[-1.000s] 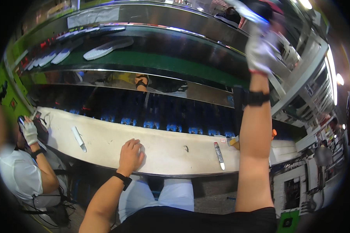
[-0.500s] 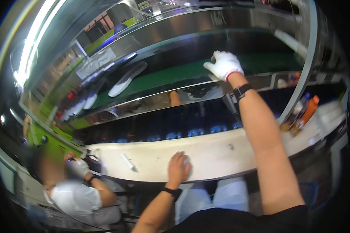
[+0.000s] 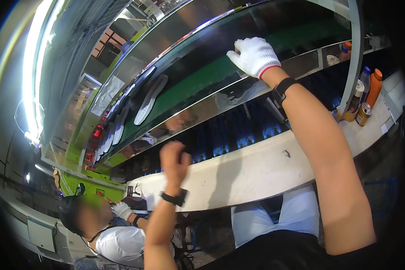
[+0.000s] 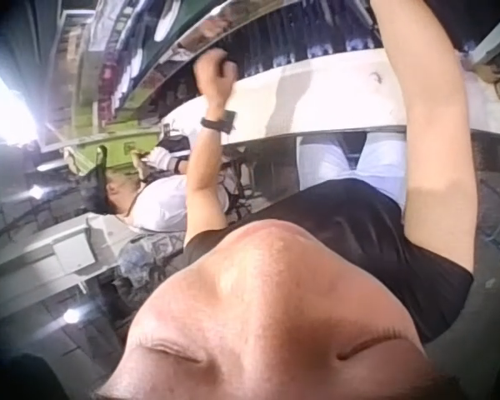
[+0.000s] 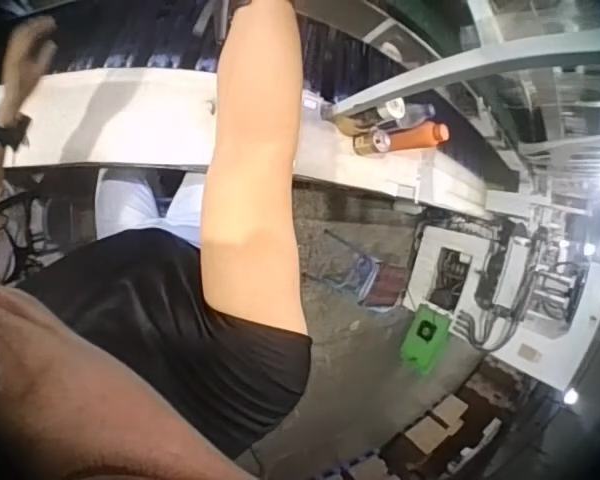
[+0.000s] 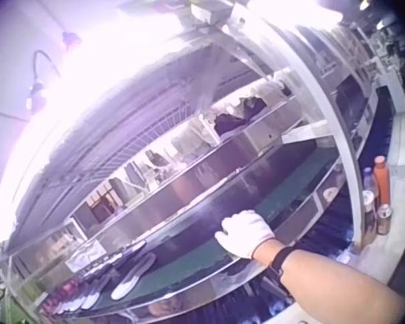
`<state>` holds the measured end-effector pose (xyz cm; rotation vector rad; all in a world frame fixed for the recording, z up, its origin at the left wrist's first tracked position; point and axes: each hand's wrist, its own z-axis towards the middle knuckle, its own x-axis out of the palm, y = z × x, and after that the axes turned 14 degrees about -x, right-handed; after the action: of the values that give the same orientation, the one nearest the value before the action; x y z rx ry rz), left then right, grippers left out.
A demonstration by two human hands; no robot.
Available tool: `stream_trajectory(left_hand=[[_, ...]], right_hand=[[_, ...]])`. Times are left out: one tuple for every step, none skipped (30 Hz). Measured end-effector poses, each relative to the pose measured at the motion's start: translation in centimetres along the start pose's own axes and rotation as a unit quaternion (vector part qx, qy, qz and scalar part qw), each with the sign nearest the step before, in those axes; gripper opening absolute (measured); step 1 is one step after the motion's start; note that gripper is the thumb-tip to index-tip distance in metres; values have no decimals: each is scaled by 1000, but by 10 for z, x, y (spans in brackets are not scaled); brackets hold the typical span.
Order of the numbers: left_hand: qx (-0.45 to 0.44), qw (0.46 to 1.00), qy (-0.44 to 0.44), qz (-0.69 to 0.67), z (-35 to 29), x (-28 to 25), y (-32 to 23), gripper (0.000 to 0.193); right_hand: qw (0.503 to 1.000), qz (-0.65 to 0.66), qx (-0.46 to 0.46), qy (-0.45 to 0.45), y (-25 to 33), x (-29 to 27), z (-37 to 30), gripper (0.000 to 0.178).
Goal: The person is assembling athletic shoes by inserting insoles and inspecting the outer shell on a manufacturing line.
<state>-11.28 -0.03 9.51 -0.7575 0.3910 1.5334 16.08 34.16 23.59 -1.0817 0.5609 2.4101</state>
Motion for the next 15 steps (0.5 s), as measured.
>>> stream_trajectory(left_hand=[[-2,996,-64,61,29,-15,16,39],[-44,994,-85,58,54,-34,34,42],[-115,986,-115,44,73,-44,50,49],[-126,978,-114,121,92,-52,77,57],[-161,970,-105,149,103,-55,103,66],[-219,961,-60,157,113,-57,138,75],[-324,941,-1,92,120,-58,164,81],[-389,918,38,70,127,-54,188,82],[-373,924,79,-17,131,-48,208,78],[-322,944,76,-1,129,-60,240,65],[-267,960,73,50,131,-45,247,43],[-158,954,47,252,125,-98,296,27],[-112,991,35,57,122,-56,285,22],[-175,984,13,5,125,-20,265,28],[-172,977,27,119,139,-11,255,37]], right_hand=[[1000,-14,-4,-2,-3,2,-2,47],[1000,-22,-10,-15,-1,3,-3,47],[999,-32,-13,-28,-1,2,-5,47],[999,-32,-16,-36,-1,1,-7,47],[998,-37,-21,-35,-1,0,-7,47],[997,-35,-34,-52,-1,-1,-6,47],[996,-32,-44,-64,0,1,-6,46],[997,-10,-47,-68,2,-5,-8,45],[997,7,-45,-68,3,-9,-10,43],[993,18,-58,-101,9,-8,-5,42],[994,22,-57,-91,4,-6,-5,40],[992,61,-71,-84,23,-11,4,40],[997,43,-39,-41,13,-8,2,39],[998,29,-29,-46,-2,0,-1,39],[998,20,-33,-41,-8,-12,-5,39]])
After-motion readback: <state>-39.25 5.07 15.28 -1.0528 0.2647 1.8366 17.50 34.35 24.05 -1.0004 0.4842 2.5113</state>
